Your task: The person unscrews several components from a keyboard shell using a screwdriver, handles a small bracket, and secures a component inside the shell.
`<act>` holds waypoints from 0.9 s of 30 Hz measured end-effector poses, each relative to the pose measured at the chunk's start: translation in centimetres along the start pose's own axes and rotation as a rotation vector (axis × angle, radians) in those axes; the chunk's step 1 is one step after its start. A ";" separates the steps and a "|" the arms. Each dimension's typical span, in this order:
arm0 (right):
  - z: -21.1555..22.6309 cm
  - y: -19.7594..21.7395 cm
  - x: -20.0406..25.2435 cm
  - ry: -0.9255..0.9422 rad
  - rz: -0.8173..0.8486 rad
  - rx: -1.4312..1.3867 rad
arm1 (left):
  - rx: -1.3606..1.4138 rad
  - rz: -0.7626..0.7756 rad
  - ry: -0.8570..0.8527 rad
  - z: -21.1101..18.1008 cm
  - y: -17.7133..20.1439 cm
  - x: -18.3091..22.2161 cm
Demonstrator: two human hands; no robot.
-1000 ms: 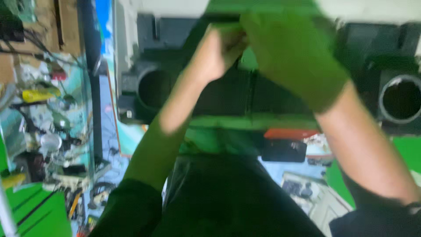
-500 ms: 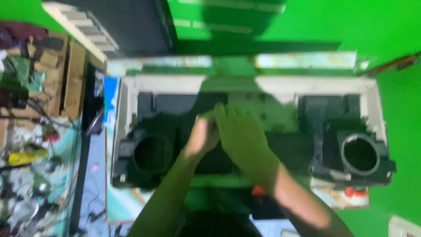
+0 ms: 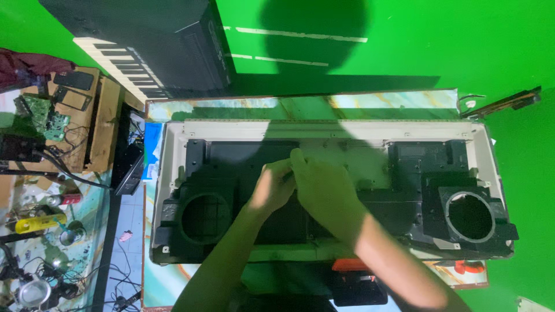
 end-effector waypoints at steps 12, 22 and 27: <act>-2.7 -0.5 0.4 0.078 -0.024 0.040 | -0.195 -0.081 -0.081 -0.7 -1.1 -0.9; -1.5 0.4 0.0 0.231 -0.128 0.229 | -0.176 0.093 -0.046 1.1 0.5 -0.7; -2.5 2.0 -1.2 0.311 0.074 0.089 | -0.241 0.086 0.109 1.1 1.0 -1.0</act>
Point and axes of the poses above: each hand's wrist, its own x-axis away from the middle knuckle, its own y-axis out of the back of the hand, z = x × y, the point moved 2 cm from there along -x, towards the middle knuckle, and after that the axes turned 15 degrees about x, right-handed, at the moved point
